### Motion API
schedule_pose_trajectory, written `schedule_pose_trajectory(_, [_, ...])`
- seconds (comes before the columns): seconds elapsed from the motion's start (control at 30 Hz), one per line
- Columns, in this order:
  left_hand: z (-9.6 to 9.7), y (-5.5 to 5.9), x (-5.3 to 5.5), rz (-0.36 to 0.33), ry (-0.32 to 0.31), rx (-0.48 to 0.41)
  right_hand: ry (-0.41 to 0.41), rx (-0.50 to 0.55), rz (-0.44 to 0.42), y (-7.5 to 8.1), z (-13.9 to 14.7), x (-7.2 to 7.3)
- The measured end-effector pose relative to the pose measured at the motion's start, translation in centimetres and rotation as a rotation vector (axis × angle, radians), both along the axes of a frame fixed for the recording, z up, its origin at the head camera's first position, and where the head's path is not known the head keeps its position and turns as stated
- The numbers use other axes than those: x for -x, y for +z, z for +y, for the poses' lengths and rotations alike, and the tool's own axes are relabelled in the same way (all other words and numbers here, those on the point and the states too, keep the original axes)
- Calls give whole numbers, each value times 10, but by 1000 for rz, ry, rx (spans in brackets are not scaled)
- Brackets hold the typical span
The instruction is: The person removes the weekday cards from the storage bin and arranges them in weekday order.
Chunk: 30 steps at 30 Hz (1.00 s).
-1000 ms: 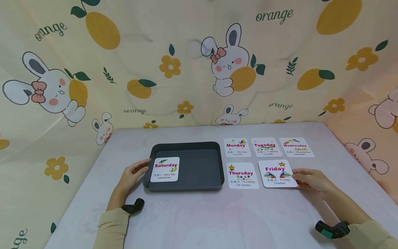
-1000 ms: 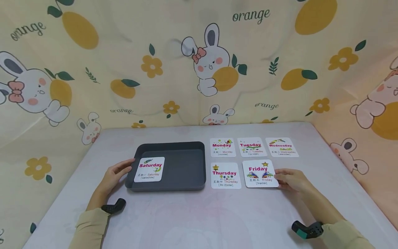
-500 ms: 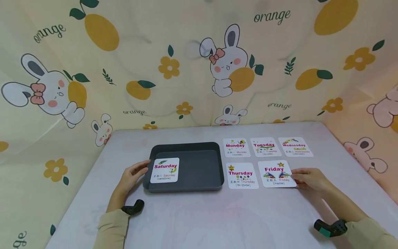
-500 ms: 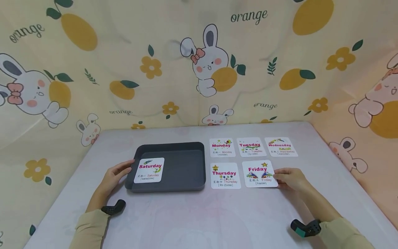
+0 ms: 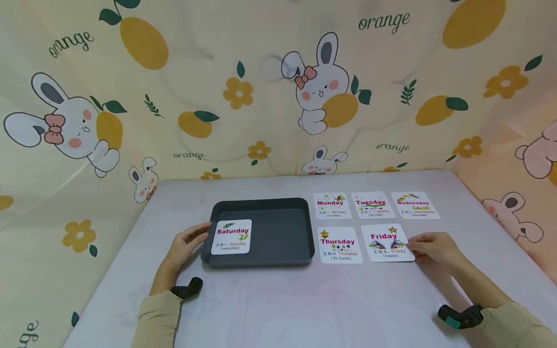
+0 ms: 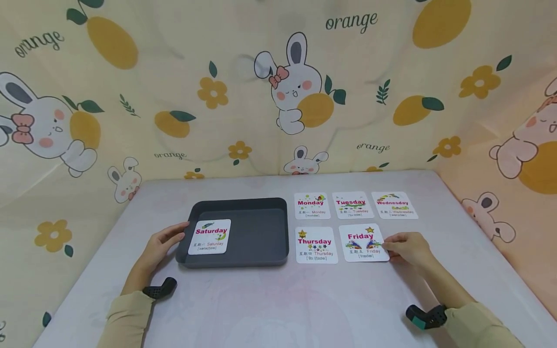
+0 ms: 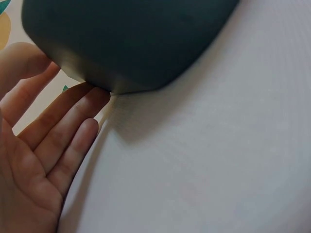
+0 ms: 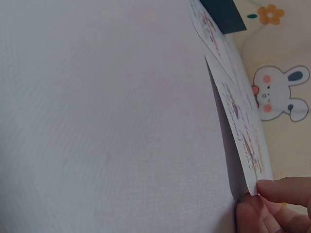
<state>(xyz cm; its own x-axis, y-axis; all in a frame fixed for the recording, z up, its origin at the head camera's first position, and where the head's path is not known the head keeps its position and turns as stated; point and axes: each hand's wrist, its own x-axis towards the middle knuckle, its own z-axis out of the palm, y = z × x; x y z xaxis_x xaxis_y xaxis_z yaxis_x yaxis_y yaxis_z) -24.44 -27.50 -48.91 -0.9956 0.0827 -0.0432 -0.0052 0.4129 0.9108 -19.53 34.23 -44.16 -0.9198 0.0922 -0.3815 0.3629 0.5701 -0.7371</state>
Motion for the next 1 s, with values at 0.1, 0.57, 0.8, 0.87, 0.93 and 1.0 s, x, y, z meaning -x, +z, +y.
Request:
schedule_pose_trajectory(0.1, [-1, 0, 0, 0, 1, 5, 9, -22, 13, 1, -1, -1])
schedule_pose_trajectory(0.57, [0, 1, -1, 11, 6, 38, 20, 31, 33, 4, -12, -1])
schedule_pose_trajectory(0.8, [-1, 0, -2, 20, -6, 40, 45, 81, 4, 8, -32, -2])
schedule_pose_trajectory(0.87, [-1, 1, -2, 20, 0, 35, 58, 93, -2, 9, -38, -2])
schedule_pose_trajectory(0.93, [-1, 2, -2, 13, 2, 36, 70, 103, -1, 11, -44, -3])
schedule_pose_trajectory(1.0, [0, 2, -2, 14, 5, 39, 88, 107, 4, 13, -50, -2])
